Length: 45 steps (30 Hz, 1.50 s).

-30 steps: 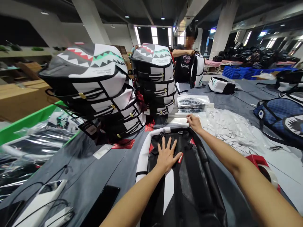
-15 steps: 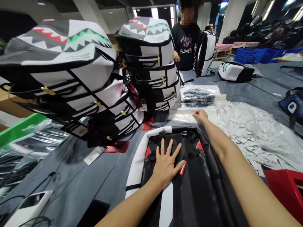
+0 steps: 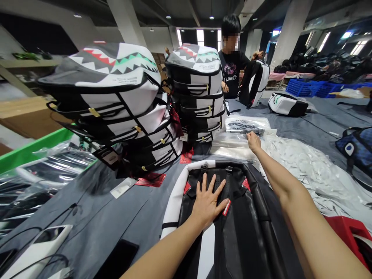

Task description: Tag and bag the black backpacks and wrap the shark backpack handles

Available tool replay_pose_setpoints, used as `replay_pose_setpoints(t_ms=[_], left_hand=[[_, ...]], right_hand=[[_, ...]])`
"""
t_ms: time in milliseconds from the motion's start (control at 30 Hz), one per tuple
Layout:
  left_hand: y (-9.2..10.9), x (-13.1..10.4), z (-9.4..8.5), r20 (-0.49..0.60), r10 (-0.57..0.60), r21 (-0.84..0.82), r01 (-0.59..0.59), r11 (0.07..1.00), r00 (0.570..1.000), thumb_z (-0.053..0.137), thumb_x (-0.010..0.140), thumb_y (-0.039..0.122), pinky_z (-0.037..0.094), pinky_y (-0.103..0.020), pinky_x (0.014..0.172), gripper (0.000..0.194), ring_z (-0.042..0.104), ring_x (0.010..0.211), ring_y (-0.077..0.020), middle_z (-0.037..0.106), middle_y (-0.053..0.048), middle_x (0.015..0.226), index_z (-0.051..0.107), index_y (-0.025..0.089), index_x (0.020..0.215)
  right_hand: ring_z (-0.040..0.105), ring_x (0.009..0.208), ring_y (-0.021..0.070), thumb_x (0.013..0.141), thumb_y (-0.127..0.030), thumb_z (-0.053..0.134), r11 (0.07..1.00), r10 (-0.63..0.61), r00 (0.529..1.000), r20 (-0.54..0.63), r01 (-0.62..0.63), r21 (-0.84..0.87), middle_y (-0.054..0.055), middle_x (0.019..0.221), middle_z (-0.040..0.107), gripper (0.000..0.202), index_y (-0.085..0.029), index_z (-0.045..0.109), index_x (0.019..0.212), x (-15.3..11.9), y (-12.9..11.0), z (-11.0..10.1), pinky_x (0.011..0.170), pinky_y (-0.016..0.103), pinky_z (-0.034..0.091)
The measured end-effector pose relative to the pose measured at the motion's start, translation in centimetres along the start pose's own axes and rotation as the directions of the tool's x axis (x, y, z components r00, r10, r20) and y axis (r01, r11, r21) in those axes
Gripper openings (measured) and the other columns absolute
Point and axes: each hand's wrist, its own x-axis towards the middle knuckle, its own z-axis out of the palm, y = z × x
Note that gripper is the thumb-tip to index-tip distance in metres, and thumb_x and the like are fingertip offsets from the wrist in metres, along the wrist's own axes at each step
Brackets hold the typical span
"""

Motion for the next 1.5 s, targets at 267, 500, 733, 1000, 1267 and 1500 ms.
replay_pose_setpoints(t_ms=[267,500,733,1000,1267,1500], left_hand=[[-0.3,0.1,1.0,-0.086,0.023,-0.029,-0.026,0.999,0.996,0.05,0.093,0.064,0.023,-0.07,0.114,0.068,0.008,0.154,-0.0431,0.031,-0.005,0.165,0.03,0.044,0.155],[0.3,-0.4,0.1,-0.303,0.063,-0.111,-0.101,0.989,0.951,0.056,0.093,0.055,0.028,-0.065,0.113,0.055,0.032,0.146,-0.0391,0.054,-0.011,0.147,0.054,0.032,0.143],[6.1,-3.7,-7.3,-0.803,-0.058,-0.201,-0.178,0.963,0.593,0.06,0.089,0.027,0.035,-0.048,0.111,0.034,0.054,0.122,-0.0276,0.065,-0.012,0.118,0.057,0.018,0.123],[0.2,-1.0,-13.0,-0.428,-0.138,-0.072,0.118,0.99,0.893,0.058,0.084,0.012,0.032,-0.049,0.105,0.019,0.057,0.104,-0.0282,0.068,-0.009,0.101,0.066,0.022,0.099],[-3.6,-2.3,-11.8,-0.408,-0.198,-0.073,0.184,0.98,0.891,0.051,0.083,0.006,0.035,-0.042,0.097,0.024,0.06,0.097,-0.0257,0.067,-0.008,0.095,0.066,0.02,0.095],[-3.8,-1.7,-10.1,-0.421,-0.161,-0.04,0.159,0.986,0.892,0.051,0.088,0.017,0.039,-0.039,0.088,0.014,0.057,0.091,-0.0258,0.064,-0.009,0.091,0.062,0.021,0.08]], right_hand=[[0.055,0.074,0.0199,0.102,-0.04,0.037,0.893,-0.417,0.865,-0.28,0.448,0.054,0.005,0.082,0.062,0.027,-0.023,0.051,0.087,-1.3,-6.6,-8.5,0.068,0.028,0.036],[0.047,0.054,0.0157,0.104,-0.047,0.033,0.754,-0.642,0.738,-0.209,0.657,0.004,-0.001,0.064,0.053,0.034,-0.022,0.053,0.093,-10.6,-12.7,-16.3,0.058,0.026,0.031],[0.054,0.05,0.0183,0.104,-0.042,0.029,0.774,-0.634,0.773,0.023,0.633,0.035,0.0,0.06,0.056,0.035,-0.022,0.055,0.092,-23.0,-10.7,-11.9,0.053,0.026,0.027],[0.063,0.067,0.0188,0.093,-0.031,0.055,0.841,-0.503,0.852,0.147,0.521,-0.147,0.005,0.083,0.071,0.018,-0.022,0.06,0.108,-27.0,-10.1,-11.1,0.057,0.025,0.034],[0.065,0.09,0.0244,0.084,-0.017,0.054,0.977,-0.006,1.0,0.006,0.007,-0.213,0.011,0.101,0.066,0.018,-0.019,0.069,0.094,-23.8,-2.8,-13.4,0.069,0.029,0.045],[0.063,0.081,0.019,0.088,-0.021,0.055,0.939,-0.344,0.939,0.023,0.343,0.032,0.004,0.091,0.068,0.018,-0.021,0.068,0.101,-24.8,-2.5,-13.1,0.072,0.027,0.047]])
